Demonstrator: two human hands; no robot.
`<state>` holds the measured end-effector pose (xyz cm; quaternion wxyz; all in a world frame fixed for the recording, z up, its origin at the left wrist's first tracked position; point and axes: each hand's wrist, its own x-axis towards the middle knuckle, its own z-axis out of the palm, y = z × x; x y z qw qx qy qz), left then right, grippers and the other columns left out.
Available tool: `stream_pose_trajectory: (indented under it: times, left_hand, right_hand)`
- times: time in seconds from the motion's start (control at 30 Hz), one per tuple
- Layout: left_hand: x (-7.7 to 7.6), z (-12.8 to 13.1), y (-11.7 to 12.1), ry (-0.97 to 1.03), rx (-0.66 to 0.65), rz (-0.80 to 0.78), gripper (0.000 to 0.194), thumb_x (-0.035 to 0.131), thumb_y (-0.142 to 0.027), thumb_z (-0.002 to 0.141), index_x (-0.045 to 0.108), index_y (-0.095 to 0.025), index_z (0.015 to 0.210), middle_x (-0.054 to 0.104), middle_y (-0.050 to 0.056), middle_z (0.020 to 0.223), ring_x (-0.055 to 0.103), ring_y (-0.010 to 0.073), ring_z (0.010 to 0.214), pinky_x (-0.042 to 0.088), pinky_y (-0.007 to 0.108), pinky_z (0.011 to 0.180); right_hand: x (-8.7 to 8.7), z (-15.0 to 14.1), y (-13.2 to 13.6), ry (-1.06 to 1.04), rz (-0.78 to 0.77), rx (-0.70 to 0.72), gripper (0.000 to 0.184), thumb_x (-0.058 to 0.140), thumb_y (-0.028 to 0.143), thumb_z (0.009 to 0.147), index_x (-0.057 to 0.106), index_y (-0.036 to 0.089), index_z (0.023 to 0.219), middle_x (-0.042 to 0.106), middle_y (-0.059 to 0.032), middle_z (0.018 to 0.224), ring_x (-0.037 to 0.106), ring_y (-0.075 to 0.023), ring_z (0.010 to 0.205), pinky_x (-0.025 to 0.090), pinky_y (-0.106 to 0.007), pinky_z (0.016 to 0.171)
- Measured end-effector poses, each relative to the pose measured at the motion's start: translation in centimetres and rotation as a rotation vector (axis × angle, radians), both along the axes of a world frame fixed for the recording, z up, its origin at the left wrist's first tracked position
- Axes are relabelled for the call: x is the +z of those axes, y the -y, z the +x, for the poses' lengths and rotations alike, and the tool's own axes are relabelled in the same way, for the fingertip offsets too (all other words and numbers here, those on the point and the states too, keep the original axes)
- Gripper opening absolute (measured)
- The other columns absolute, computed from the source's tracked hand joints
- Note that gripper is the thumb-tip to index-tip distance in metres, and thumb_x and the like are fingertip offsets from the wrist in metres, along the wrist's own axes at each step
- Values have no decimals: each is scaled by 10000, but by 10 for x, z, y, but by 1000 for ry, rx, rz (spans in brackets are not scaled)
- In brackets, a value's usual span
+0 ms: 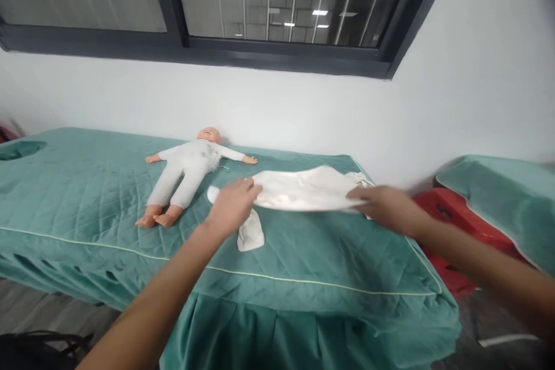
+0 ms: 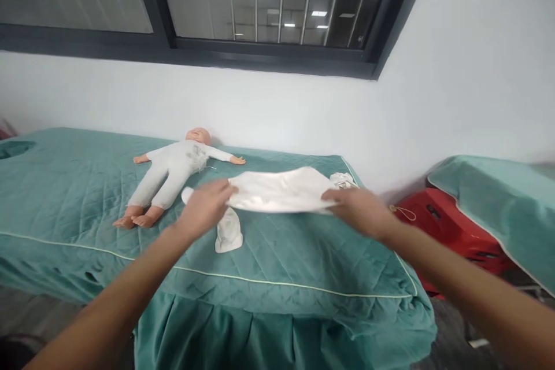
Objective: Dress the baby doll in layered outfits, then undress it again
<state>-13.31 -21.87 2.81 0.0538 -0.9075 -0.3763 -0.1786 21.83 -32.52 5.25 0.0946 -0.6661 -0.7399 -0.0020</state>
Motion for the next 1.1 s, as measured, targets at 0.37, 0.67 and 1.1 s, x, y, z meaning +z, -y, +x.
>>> stream_pose_trajectory:
  times: [0.37, 0.67, 1.1]
  left_hand:
    - [-39, 32, -40, 169, -62, -386, 274, 508, -362, 917, 692, -223, 1064, 681, 78, 1042, 597, 243, 1020, 431, 333, 907]
    - [-72, 74, -73, -142, 124, -311, 209, 472, -253, 930, 635, -163, 1025, 636, 135, 1138, 558, 289, 1147, 448, 389, 906]
    - [-6, 44, -38, 73, 106, -105, 147, 499, -259, 917, 623, -243, 995, 706, 26, 1036, 654, 231, 929, 433, 298, 687]
  right_hand:
    - [-48, -46, -44, -254, -509, 276, 438, 403, 561, 949, 669, 230, 845, 683, -17, 745, 621, -176, 675, 439, -285, 659]
    - [-105, -92, -152, -178, -178, 177, 185, 628, 320, 844, 659, 176, 956, 637, -100, 1136, 541, -239, 1087, 399, -329, 914]
    - [4, -65, -87, 90, -175, 176, 192, 437, 369, 954, 557, 220, 971, 630, -29, 769, 528, -170, 655, 284, -258, 586]
